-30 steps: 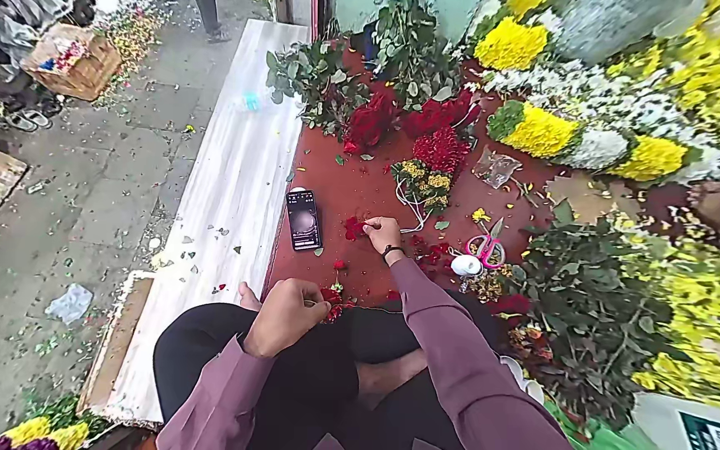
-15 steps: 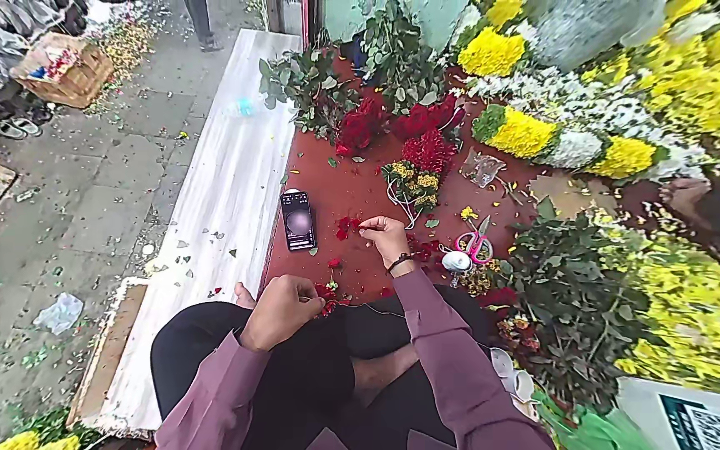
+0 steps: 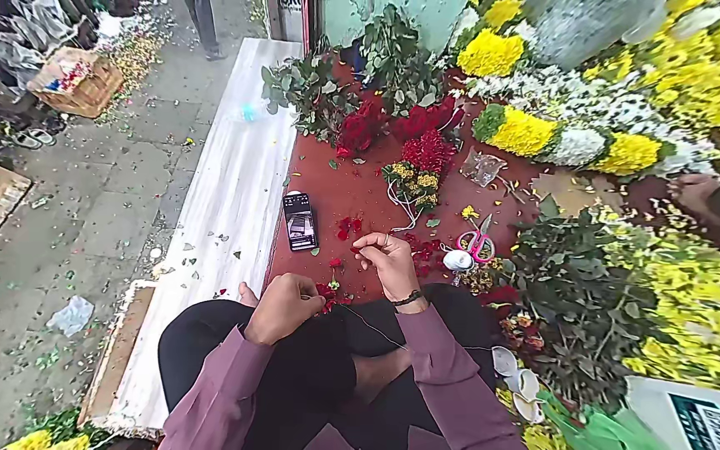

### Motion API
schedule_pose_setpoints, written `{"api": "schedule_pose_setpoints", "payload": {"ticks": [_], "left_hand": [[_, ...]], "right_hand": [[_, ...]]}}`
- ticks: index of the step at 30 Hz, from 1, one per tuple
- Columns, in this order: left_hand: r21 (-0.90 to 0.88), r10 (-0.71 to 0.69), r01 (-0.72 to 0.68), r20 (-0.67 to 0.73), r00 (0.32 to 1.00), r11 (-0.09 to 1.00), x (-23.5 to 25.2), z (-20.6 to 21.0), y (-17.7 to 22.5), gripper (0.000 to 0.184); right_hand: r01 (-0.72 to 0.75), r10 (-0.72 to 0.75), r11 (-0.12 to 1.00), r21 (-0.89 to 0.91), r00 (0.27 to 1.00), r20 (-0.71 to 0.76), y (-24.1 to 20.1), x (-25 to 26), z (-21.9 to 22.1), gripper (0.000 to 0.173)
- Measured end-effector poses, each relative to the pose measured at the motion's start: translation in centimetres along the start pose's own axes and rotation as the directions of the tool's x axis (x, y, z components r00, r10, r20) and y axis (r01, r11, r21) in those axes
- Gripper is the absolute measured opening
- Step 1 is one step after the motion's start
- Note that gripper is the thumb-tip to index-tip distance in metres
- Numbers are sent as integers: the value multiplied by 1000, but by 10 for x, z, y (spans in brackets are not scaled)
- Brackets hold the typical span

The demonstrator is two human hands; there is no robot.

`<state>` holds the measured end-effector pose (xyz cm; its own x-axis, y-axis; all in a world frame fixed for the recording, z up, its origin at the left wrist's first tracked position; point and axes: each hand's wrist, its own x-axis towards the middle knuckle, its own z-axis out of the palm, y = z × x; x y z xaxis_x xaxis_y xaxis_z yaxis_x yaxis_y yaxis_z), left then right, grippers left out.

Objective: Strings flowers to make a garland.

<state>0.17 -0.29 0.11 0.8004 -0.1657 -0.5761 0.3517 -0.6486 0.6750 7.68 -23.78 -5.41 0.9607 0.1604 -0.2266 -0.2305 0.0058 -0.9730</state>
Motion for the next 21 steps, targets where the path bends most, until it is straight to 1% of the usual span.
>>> {"api": "schedule_pose_setpoints", "payload": {"ticks": [4, 7, 11, 15, 16, 18, 20, 21], "left_hand": [[11, -13, 13, 2, 1000, 1000, 2, 1, -1, 21], [11, -24, 24, 4, 1000, 1000, 2, 1, -2, 21], [14, -24, 24, -4, 1000, 1000, 2, 1, -3, 21], [-6, -34, 34, -20, 999, 999, 2, 0, -2, 21], [-8, -40, 40, -27, 999, 999, 2, 0, -1, 22], [-12, -56, 55, -35, 998, 998, 2, -1, -1, 24], [-35, -61, 60, -36, 998, 998, 3, -1, -2, 25], [-56, -55, 53, -31, 998, 997, 4, -1, -2, 24]], "right_hand": [[61, -58, 996, -58, 997, 52, -3, -3, 2, 21], [116, -107, 983, -143, 992, 67, -5, -5, 6, 25], [138, -137, 985, -103, 990, 17, -7, -13, 13, 12], [137, -137, 991, -14, 990, -26, -9, -21, 20, 11], [137, -136, 990, 20, 990, -39, -9, -24, 22, 14], [126, -122, 988, 90, 991, -47, -11, -30, 26, 29], [62, -61, 988, 142, 998, -10, -15, -37, 29, 46], [19, -21, 987, 160, 1000, 16, -18, -41, 30, 51]]}}
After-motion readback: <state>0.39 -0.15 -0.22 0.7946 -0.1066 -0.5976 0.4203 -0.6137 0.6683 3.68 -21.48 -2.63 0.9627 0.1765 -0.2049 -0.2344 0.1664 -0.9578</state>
